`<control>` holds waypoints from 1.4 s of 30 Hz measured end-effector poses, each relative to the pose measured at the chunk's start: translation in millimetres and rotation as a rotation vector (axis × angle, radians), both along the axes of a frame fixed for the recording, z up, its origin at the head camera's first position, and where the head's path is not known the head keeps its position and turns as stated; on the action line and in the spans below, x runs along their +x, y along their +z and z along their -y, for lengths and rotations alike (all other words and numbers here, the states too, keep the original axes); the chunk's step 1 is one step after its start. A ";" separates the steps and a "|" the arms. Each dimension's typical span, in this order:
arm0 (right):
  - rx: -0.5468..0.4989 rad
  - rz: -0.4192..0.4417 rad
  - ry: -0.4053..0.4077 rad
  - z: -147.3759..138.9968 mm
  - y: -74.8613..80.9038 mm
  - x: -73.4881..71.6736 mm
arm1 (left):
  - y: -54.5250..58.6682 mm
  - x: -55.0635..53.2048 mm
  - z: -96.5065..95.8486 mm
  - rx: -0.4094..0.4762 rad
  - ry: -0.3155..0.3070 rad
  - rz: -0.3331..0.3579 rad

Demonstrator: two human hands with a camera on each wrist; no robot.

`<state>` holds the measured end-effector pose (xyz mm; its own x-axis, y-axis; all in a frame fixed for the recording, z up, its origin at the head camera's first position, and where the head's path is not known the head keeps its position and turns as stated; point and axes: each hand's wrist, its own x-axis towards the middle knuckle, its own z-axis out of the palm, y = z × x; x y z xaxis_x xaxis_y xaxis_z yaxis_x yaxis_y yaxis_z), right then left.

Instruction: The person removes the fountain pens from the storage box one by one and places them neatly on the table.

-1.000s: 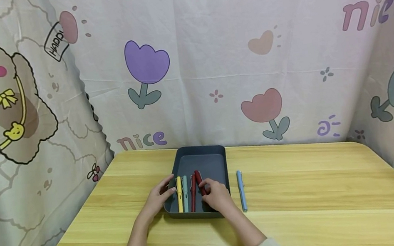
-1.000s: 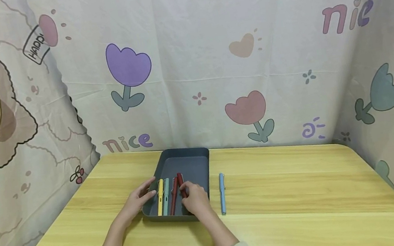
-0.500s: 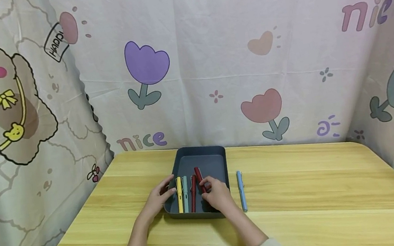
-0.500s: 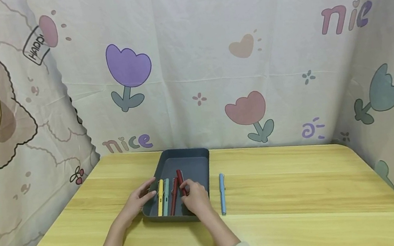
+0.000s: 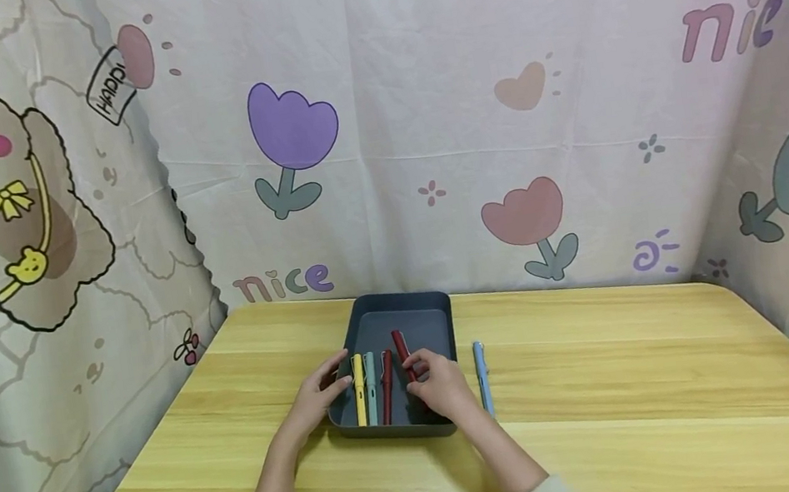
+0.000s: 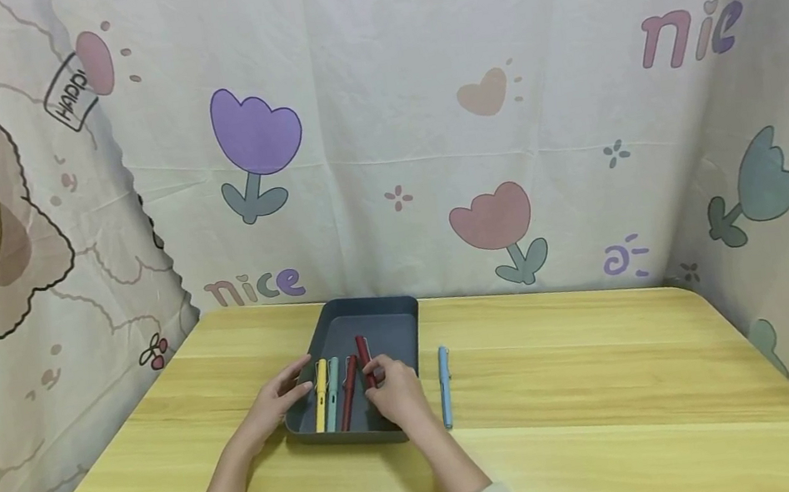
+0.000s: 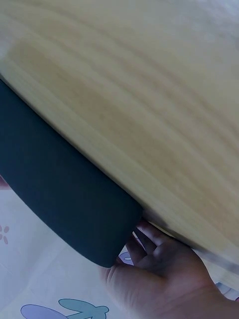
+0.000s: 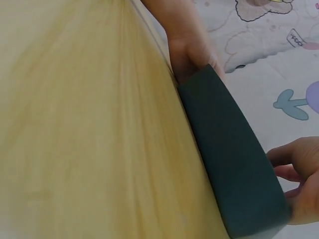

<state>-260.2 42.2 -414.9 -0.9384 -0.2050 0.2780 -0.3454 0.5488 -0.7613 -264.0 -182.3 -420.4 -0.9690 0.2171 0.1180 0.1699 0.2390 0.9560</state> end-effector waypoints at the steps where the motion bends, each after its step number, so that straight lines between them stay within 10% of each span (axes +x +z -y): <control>1: -0.007 0.029 -0.001 -1.2 0.4 -0.5 | 0.2 0.1 -0.4 0.002 0.001 0.006; 13: -0.030 0.059 -0.027 -19.8 15.4 8.1 | -31.0 -22.8 7.7 0.006 -0.006 -0.007; 25: -0.043 0.065 -0.086 -42.2 20.3 10.8 | -6.5 -5.2 1.3 0.016 -0.012 0.010; 33: -0.028 0.043 -0.136 -56.4 25.1 13.2 | -34.4 -25.1 10.7 -0.001 0.001 -0.020; 42: -0.062 0.068 -0.170 -72.7 21.5 13.7 | -35.4 -26.0 10.2 -0.004 0.000 -0.019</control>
<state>-246.5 114.9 -393.4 -0.9750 -0.0266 0.2204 -0.1988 0.5463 -0.8137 -290.0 -192.6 -455.9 -0.9666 0.2174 0.1357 0.1882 0.2429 0.9516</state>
